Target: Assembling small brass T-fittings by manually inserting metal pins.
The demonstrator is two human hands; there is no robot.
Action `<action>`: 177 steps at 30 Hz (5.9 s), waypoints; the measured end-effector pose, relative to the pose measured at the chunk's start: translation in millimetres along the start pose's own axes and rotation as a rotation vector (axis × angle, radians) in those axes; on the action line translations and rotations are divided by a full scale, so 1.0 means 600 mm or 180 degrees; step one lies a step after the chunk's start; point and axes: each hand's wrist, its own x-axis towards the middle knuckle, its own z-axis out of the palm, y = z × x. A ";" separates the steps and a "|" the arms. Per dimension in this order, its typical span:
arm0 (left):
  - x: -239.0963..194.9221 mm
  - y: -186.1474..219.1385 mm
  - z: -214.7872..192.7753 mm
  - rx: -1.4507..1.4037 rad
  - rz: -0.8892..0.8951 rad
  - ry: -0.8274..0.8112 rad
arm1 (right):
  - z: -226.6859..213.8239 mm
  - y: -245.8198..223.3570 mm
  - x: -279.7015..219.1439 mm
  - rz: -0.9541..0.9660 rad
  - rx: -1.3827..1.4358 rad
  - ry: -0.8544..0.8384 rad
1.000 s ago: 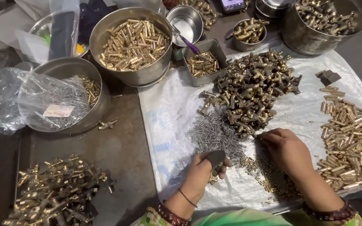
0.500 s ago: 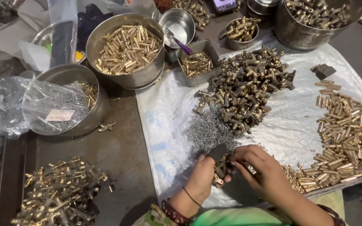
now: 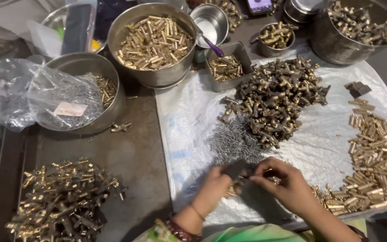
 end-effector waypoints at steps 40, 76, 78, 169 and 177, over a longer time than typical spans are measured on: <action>-0.008 0.034 -0.147 0.0147 0.1246 0.1310 | 0.149 -0.096 0.303 -0.2110 -0.3094 -0.0275; -0.046 0.056 0.104 0.2079 0.1669 0.0083 | -0.062 -0.037 -0.051 -0.0963 -0.0055 0.0370; -0.042 0.047 0.095 0.1968 0.1614 -0.0005 | -0.049 -0.020 -0.051 -0.0599 0.0561 0.0343; -0.011 0.042 0.099 -0.0767 -0.0681 -0.0372 | -0.080 -0.079 -0.080 -0.1229 -0.0982 0.0446; -0.025 0.045 0.099 -0.1121 -0.0590 -0.0336 | -0.034 -0.072 -0.072 -0.1717 -0.1391 0.0737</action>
